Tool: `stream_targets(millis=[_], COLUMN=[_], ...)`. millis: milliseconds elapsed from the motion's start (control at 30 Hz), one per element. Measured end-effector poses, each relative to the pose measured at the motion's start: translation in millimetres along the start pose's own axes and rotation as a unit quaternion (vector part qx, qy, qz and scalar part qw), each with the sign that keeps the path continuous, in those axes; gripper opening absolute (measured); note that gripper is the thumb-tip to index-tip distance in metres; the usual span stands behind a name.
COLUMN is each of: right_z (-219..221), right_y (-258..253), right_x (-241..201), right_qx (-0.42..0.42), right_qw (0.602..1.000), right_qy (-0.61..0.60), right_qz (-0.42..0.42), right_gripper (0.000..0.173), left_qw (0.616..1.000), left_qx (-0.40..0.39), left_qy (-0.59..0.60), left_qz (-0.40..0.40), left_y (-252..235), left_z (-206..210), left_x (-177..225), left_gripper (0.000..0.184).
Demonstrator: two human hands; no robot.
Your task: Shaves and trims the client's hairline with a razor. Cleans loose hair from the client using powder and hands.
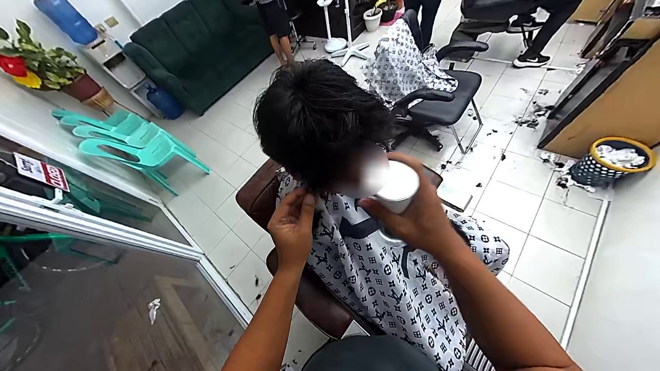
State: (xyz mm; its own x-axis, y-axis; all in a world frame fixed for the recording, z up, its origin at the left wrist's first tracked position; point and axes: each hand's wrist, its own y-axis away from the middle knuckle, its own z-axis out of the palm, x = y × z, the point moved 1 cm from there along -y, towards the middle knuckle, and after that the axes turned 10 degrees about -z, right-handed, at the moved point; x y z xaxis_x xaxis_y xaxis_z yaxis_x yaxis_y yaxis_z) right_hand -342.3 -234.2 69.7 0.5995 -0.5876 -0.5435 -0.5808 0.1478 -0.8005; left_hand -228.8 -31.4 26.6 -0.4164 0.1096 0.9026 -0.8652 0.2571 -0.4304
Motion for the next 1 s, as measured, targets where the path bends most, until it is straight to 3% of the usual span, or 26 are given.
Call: stream_targets(millis=[67,133,200,233,300,367,433,467,567,600,667,733,800,833,900,967,1000], right_z=[-53,-127,-184,-196,-180,-121,-83,-98,-191,-205,-177,-128,-129,-132,-130,-117,-111], right_y=[9,31,58,72,96,117,132,138,166,172,172,171,172,175,183,190,193], right_x=[14,25,18,10,-6,-10,-8,-12,-43,-52,-53,-38,-33,-32,-31,-27,-25], right_qx=[0.088,0.255,0.412,0.455,0.479,0.463,0.476,0.489,0.528,0.542,0.558,0.569,0.546,0.530,0.514,0.521,0.524], right_qw=[0.990,0.944,0.881,0.863,0.860,0.866,0.855,0.852,0.844,0.836,0.821,0.812,0.828,0.838,0.843,0.830,0.821], right_qy=[-0.104,-0.199,-0.224,-0.211,-0.170,-0.164,-0.167,-0.145,-0.022,0.011,0.048,0.009,-0.006,0.005,-0.007,-0.060,-0.090], right_qz=[0.047,0.073,0.071,0.057,0.050,0.093,0.123,0.120,0.091,0.087,0.110,0.129,0.128,0.132,0.156,0.192,0.206], right_gripper=[0.060,0.043,0.036,0.038,0.038,0.026,0.029,0.030,0.030,0.030,0.029,0.026,0.026,0.028,0.033,0.035,0.039], left_qw=[0.998,0.988,0.950,0.908,0.797,0.703,0.656,0.648,0.675,0.687,0.684,0.640,0.613,0.621,0.701,0.810,0.847], left_qx=[-0.062,-0.129,-0.167,-0.174,-0.171,-0.157,-0.176,-0.192,-0.197,-0.184,-0.200,-0.221,-0.294,-0.343,-0.418,-0.397,-0.385], left_qy=[-0.005,0.025,0.086,0.113,0.170,0.250,0.297,0.293,0.225,0.208,0.214,0.271,0.296,0.289,0.254,0.200,0.166], left_qz=[-0.019,-0.084,-0.249,-0.364,-0.553,-0.647,-0.671,-0.676,-0.674,-0.671,-0.668,-0.685,-0.670,-0.642,-0.519,-0.383,-0.327], left_y=[17,44,71,82,94,102,112,114,124,128,144,164,168,168,178,189,190], left_z=[-5,-7,6,22,74,138,183,192,184,185,207,230,230,221,209,207,203], left_x=[-1,-9,-21,-23,-21,-7,5,7,-9,-14,-2,19,21,17,4,-8,-15], left_gripper=[0.018,0.027,0.039,0.047,0.063,0.074,0.082,0.084,0.085,0.083,0.078,0.071,0.063,0.063,0.066,0.076,0.076])
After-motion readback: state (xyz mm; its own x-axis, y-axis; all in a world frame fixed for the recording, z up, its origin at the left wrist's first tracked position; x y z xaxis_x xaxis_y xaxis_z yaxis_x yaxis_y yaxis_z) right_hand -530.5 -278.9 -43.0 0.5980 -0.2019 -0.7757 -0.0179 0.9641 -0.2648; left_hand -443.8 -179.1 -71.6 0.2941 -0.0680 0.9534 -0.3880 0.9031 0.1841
